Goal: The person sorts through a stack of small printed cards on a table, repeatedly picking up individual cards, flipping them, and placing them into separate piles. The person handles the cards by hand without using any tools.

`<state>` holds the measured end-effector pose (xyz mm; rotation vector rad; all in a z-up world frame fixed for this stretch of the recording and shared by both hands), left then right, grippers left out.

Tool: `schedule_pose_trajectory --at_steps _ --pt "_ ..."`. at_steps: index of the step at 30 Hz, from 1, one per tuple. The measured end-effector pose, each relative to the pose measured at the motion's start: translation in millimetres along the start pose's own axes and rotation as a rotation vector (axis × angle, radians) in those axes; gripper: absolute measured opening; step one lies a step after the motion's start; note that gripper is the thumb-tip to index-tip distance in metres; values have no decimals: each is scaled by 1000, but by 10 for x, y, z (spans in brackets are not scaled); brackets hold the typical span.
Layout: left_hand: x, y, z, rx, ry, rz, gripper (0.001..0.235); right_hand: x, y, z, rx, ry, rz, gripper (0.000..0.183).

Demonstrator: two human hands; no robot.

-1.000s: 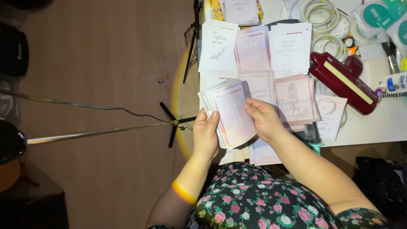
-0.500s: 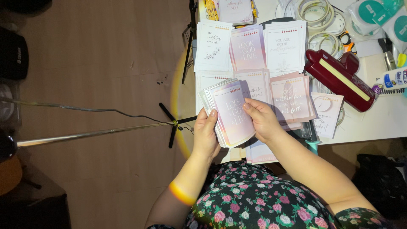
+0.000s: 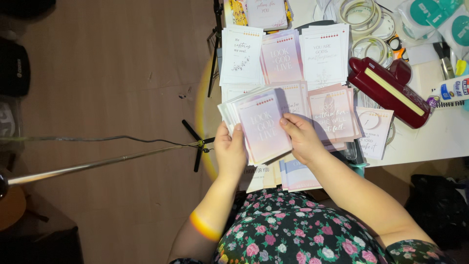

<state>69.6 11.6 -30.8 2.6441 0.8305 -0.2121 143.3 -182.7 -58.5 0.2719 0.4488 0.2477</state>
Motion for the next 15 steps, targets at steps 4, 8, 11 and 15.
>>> schedule_pose_trajectory --at_steps 4,8,11,15 --pt "14 7 -412 123 121 -43 32 -87 -56 74 -90 25 1 24" --pt "88 -63 -312 32 228 3 57 -97 -162 135 -134 -17 -14 18" --pt "94 -90 -414 170 209 15 43 -33 -446 151 -113 -90 -51 12" --pt "47 -34 -394 309 111 93 26 -101 -374 423 -153 -170 -113 12"
Point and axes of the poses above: each hand's wrist, its own x-axis towards the middle knuckle, its own y-axis out of the palm, z = x × y, the point moved 5 cm from there along x, towards the middle knuckle
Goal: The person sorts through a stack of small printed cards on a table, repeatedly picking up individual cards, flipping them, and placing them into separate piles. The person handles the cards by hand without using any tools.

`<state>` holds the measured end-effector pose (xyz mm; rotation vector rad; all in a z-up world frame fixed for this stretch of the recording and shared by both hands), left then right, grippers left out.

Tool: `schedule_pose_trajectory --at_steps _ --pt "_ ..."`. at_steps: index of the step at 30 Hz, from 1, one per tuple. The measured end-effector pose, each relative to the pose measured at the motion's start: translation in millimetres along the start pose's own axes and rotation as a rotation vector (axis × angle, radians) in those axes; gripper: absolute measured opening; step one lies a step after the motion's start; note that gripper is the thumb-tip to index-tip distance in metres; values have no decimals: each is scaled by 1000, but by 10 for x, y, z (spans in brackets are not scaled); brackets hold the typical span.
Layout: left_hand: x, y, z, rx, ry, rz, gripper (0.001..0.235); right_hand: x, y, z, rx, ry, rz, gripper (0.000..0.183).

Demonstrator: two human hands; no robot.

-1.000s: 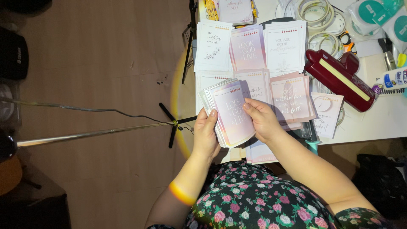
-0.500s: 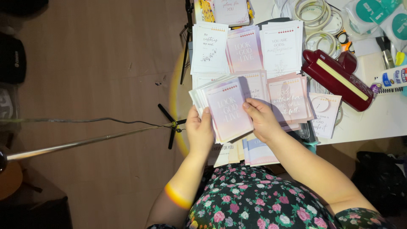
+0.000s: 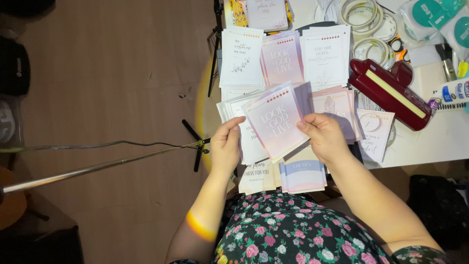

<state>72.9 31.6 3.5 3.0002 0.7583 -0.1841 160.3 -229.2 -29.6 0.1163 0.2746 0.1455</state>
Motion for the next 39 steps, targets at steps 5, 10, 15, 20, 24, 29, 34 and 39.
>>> schedule_pose_trajectory --at_steps 5,10,15,20,24,29,34,39 --pt "-4 6 72 -103 -35 0 32 377 -112 405 -59 -14 -172 11" --pt "-62 -37 45 -199 -38 -36 48 1078 -463 203 51 39 -271 9" --pt "-143 -89 100 -280 -107 -84 47 1939 -660 -346 -359 -99 -237 14" --pt "-128 -147 206 -298 -121 -108 46 1886 -311 -37 -767 -197 -209 11" --pt "-101 -178 299 -293 -105 -106 45 1816 -187 77 -1196 -319 -205 18" --pt "-77 -108 357 -341 -108 -70 48 1747 -116 95 -1392 -391 -206 24" --pt "-54 -25 356 -426 -118 -27 60 1285 146 323 -1230 -429 -180 26" --pt "-32 53 372 -481 -102 20 89 384 484 256 -439 -86 188 22"
Point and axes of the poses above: each hand's wrist, its own x-axis towards the middle knuckle, its own y-axis out of the palm, z = x × y, the point moved 5 cm from there along x, towards the middle knuckle
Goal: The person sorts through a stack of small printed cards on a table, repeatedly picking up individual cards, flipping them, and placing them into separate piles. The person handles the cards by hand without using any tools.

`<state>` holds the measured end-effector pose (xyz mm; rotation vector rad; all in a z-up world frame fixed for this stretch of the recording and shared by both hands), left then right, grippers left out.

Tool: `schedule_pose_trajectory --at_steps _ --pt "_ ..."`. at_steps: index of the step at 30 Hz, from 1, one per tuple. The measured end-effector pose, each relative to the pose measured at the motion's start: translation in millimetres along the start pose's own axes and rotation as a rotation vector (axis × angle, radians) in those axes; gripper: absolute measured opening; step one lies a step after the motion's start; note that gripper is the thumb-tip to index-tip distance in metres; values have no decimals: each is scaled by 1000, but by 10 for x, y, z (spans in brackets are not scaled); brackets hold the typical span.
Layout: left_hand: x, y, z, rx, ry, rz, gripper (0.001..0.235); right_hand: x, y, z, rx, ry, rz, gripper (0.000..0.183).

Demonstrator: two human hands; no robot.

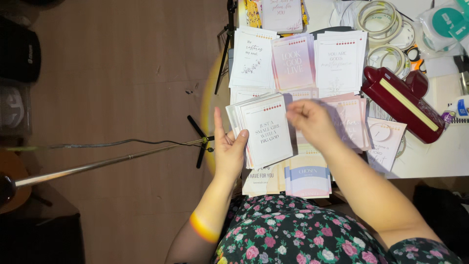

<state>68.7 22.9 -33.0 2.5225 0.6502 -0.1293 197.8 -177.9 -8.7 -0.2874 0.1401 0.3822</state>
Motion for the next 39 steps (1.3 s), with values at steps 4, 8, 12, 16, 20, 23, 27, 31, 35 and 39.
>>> schedule_pose_trajectory --at_steps 4,8,12,16,20,23,27,31,35,39 --pt "-15 141 -51 -85 -29 9 88 -171 152 -364 245 29 -14 27" --pt "-52 294 -75 -229 -111 40 79 -241 151 -422 422 53 -57 18" --pt "-84 422 -76 -374 -174 38 72 -273 167 -399 542 59 -81 17" --pt "-104 395 -3 -348 -154 48 71 -354 190 -281 548 71 -98 18" --pt "-99 188 133 -157 -24 -17 74 -439 201 -180 548 85 -103 17" --pt "-103 108 137 -59 43 -34 67 -424 181 -392 563 85 -106 17" --pt "-139 63 -92 248 209 -124 31 -458 71 -650 540 133 -96 15" --pt "-194 70 -254 397 210 -147 21 -562 101 -515 492 179 -76 15" --pt "-233 99 -321 553 260 -125 27 -631 177 -588 401 192 -1 20" --pt "-251 10 -452 562 289 -182 29 -602 39 -752 364 209 -47 15"
Point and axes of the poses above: each hand's wrist, its own x-axis towards the middle knuckle, its own y-axis out of the palm, z = x × y, the point moved 5 cm from there along x, towards the middle knuckle
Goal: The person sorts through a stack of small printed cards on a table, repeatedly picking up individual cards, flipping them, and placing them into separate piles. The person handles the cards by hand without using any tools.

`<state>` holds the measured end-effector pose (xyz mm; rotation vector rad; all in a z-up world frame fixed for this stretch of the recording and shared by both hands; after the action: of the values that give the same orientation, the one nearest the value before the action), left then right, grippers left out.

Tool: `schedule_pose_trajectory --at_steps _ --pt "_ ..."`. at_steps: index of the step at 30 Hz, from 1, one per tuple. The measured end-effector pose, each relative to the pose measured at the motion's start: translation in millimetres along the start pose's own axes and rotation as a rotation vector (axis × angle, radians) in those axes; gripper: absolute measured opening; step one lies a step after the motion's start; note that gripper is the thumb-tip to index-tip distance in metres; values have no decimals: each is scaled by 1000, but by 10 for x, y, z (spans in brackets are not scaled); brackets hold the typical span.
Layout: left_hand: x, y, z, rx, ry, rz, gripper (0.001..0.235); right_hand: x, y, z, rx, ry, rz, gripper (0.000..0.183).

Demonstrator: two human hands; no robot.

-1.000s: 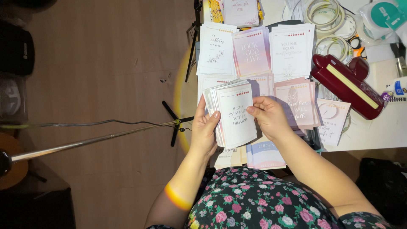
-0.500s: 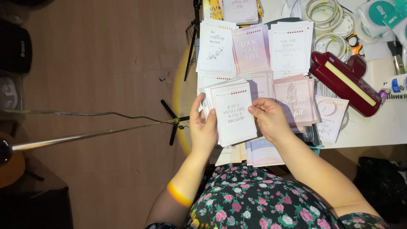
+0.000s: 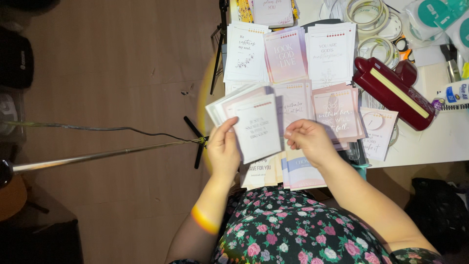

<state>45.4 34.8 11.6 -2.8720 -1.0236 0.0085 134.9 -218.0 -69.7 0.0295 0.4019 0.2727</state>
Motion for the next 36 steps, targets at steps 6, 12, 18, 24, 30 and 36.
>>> schedule_pose_trajectory --at_steps 6,12,18,24,30,36 --pt "50 -184 112 22 14 -73 26 -32 201 271 0 87 45 33" --pt "-28 -227 -115 98 131 -76 29 36 378 -107 106 151 55 12" --pt "26 -655 30 121 193 -191 26 37 123 468 148 85 -123 4" --pt "-106 -888 147 105 107 -192 26 301 11 436 127 74 -193 12" --pt "-107 -891 358 -36 22 -193 25 629 535 146 59 68 -175 16" --pt "-69 -735 385 -228 -85 -152 38 823 727 285 -699 -211 -235 20"
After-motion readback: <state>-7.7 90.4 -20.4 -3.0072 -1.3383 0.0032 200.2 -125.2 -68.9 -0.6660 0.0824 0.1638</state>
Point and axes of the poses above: each hand's wrist, its own x-axis towards the middle knuckle, its own y-axis out of the palm, z = x × y, the point moved 5 cm from there along x, towards the middle knuckle
